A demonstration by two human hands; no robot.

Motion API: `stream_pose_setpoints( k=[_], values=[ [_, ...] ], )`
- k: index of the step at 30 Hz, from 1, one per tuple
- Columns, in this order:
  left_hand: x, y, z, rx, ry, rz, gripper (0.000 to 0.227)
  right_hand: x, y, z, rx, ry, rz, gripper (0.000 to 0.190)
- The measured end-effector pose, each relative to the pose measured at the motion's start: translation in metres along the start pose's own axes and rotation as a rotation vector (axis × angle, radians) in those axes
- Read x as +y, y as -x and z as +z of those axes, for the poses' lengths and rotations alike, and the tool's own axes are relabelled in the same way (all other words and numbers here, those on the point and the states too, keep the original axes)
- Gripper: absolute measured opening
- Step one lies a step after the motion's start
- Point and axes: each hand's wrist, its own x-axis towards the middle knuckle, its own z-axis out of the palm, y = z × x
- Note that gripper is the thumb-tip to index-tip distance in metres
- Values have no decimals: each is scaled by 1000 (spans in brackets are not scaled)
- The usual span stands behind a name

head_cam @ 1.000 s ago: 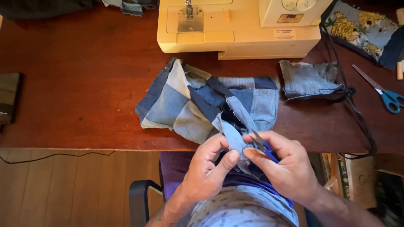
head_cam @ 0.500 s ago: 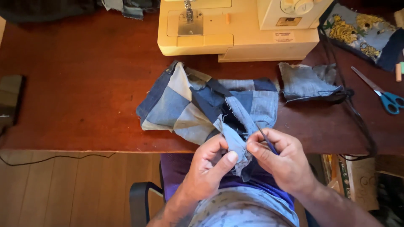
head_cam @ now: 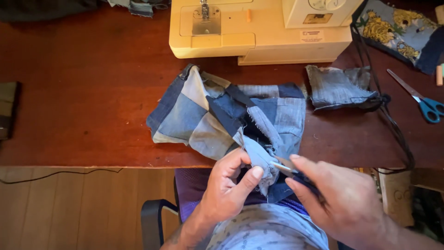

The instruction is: The person uses small scissors to cut threads and trim edges on a piece of denim fabric held in their hands. The task is performed while seated, with the fabric resting on the person's lap in front of a sewing machine.

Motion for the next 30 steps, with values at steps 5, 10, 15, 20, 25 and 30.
stream_pose_setpoints(
  k=[5,10,15,20,25,30],
  values=[
    [1,-2,2,9,-26,25,29,-5,-11,-14,162,96,-271,42],
    [-3,-1,2,13,-36,20,28,-3,-15,-15,173,117,-347,40],
    [-2,-1,3,8,-22,28,27,-3,-17,-19,175,117,-391,38],
    [-2,-3,2,7,-36,38,27,-4,-20,-20,166,126,-403,37],
    [-2,-3,2,1,-44,43,28,-6,-18,-22,190,113,-410,35],
    [1,-3,3,3,-19,32,29,-6,-19,-19,168,139,-404,36]
  ],
)
